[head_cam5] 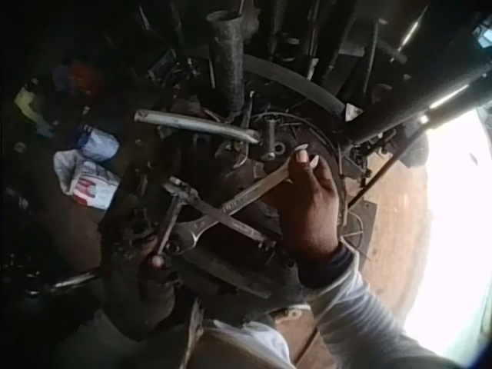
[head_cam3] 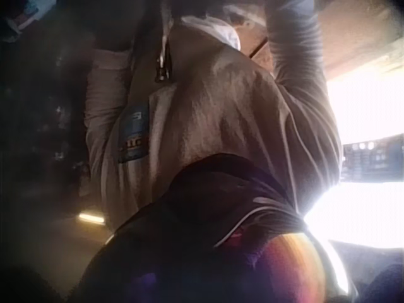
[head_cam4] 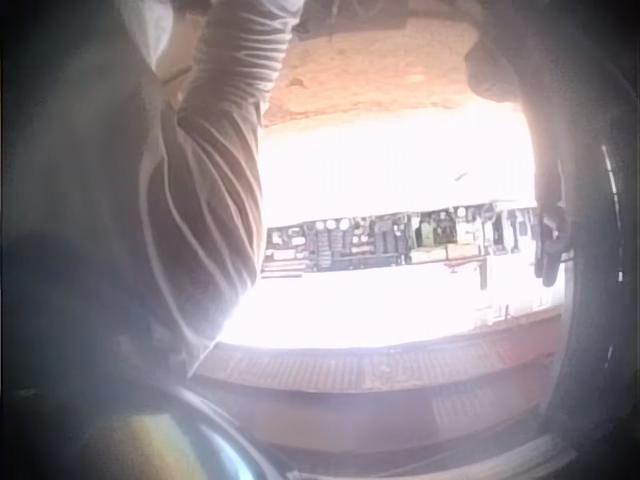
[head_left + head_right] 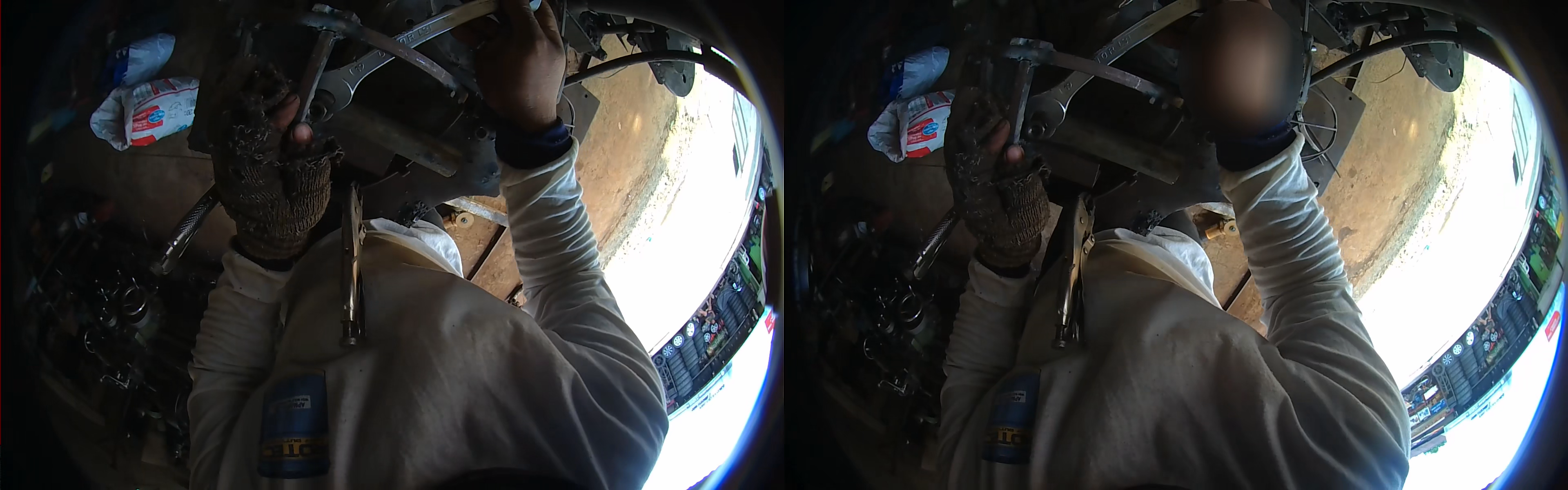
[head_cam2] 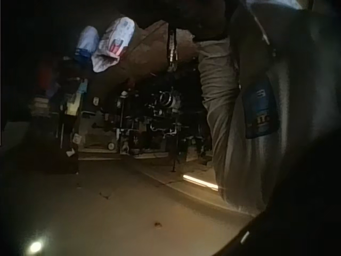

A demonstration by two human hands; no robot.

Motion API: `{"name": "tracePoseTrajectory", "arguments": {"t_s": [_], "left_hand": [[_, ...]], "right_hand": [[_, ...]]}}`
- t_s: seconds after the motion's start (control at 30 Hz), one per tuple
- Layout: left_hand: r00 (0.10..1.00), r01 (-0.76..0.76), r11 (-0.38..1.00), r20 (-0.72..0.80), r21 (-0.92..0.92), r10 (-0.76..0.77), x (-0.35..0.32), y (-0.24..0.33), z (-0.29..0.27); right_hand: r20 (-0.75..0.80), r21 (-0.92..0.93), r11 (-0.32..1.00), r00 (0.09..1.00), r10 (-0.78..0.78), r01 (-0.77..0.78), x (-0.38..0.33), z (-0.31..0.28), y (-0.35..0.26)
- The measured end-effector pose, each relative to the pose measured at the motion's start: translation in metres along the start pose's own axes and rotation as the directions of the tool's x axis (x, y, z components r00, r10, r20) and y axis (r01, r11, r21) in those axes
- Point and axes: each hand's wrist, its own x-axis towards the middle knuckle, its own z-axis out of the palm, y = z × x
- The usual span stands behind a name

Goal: The person secures metal components of a frame using locking pliers and strikes parts of the structure with a hammer to adjust their alignment. They subsequently use a wrench to tighten bolts on the assembly.

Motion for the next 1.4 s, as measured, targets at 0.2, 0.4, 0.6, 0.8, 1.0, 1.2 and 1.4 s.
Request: {"name": "tracePoseTrajectory", "arguments": {"t_s": [0.2, 0.4, 0.6, 0.8, 1.0, 1.2, 1.4], "left_hand": [[1.0, 0.004, 1.0, -0.003, -0.027, -0.004, -0.003, 0.001, -0.001], [0.998, -0.047, 0.999, -0.043, -0.024, 0.046, -0.004, -0.003, 0.002], [0.995, -0.094, 0.992, -0.034, -0.09, 0.091, 0.001, -0.002, 0.001], [0.996, -0.088, 0.995, 0.01, -0.044, 0.089, 0.004, 0.0, -0.004], [0.996, -0.083, 0.996, 0.015, -0.039, 0.084, -0.001, 0.004, -0.005], [0.995, -0.072, 0.997, 0.072, 0.009, 0.071, 0.006, 0.005, -0.007], [0.999, 0.045, 0.994, 0.028, -0.098, -0.043, -0.001, 0.004, 0.003]], "right_hand": [[0.043, -0.131, 0.974, 0.982, -0.182, 0.186, -0.003, 0.011, 0.003], [0.13, 0.463, 0.874, 0.987, 0.096, -0.146, 0.034, 0.034, -0.011], [0.358, 0.741, 0.644, 0.923, -0.14, -0.189, 0.125, 0.084, -0.052], [0.147, 0.434, 0.9, 0.983, -0.108, 0.034, 0.119, 0.016, -0.018], [-0.08, 0.052, 0.998, 0.997, -0.021, 0.025, 0.046, -0.008, 0.022], [0.076, -0.381, 0.906, 0.983, -0.168, 0.184, 0.007, 0.015, 0.049], [0.164, 0.058, 0.998, 0.986, 0.004, -0.013, 0.03, -0.04, -0.011]]}}
